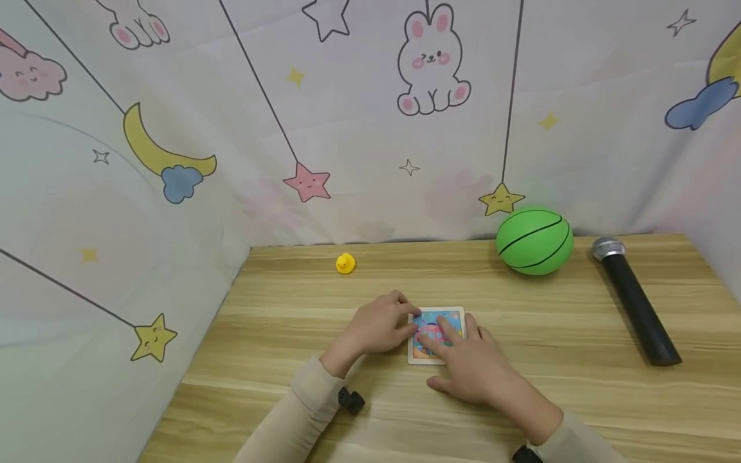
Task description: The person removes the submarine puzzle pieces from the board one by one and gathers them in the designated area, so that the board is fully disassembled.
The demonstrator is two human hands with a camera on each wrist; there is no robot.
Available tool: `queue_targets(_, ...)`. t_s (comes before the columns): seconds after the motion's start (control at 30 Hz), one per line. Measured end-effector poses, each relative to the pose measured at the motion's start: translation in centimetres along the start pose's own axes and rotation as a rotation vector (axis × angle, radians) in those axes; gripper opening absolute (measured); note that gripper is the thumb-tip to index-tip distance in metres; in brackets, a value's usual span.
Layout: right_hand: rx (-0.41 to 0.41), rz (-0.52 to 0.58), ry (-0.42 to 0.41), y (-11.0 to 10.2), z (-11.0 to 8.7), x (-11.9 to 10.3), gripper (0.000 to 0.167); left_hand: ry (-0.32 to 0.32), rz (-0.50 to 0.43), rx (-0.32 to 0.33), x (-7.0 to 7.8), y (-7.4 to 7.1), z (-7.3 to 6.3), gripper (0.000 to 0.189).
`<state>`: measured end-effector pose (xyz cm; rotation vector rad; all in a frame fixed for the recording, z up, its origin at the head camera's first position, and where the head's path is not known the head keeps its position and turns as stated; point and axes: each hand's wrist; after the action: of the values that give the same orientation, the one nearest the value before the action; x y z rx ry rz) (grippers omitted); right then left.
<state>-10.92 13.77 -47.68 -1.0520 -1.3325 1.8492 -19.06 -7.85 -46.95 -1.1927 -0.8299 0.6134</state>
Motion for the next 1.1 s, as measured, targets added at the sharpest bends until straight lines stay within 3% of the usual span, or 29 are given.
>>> queue_targets(0.47,-0.005,-0.01,0.004,0.1,0.0,0.0,0.074,-0.058,-0.017,0.052,0.6,1.2,0.8,0.032)
queue_targets(1.1,-0.012,0.0,0.006,0.0,0.0,0.0,0.074,-0.124,-0.146,0.059,0.5,1.0,1.0,0.03)
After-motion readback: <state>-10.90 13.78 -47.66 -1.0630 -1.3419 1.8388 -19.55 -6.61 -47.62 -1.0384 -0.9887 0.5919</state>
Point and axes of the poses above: each hand's wrist, its own z-axis towards the middle knuckle, its own y-axis out of the palm, x = y × z, and after that the axes turned 13 degrees about x, right-handed
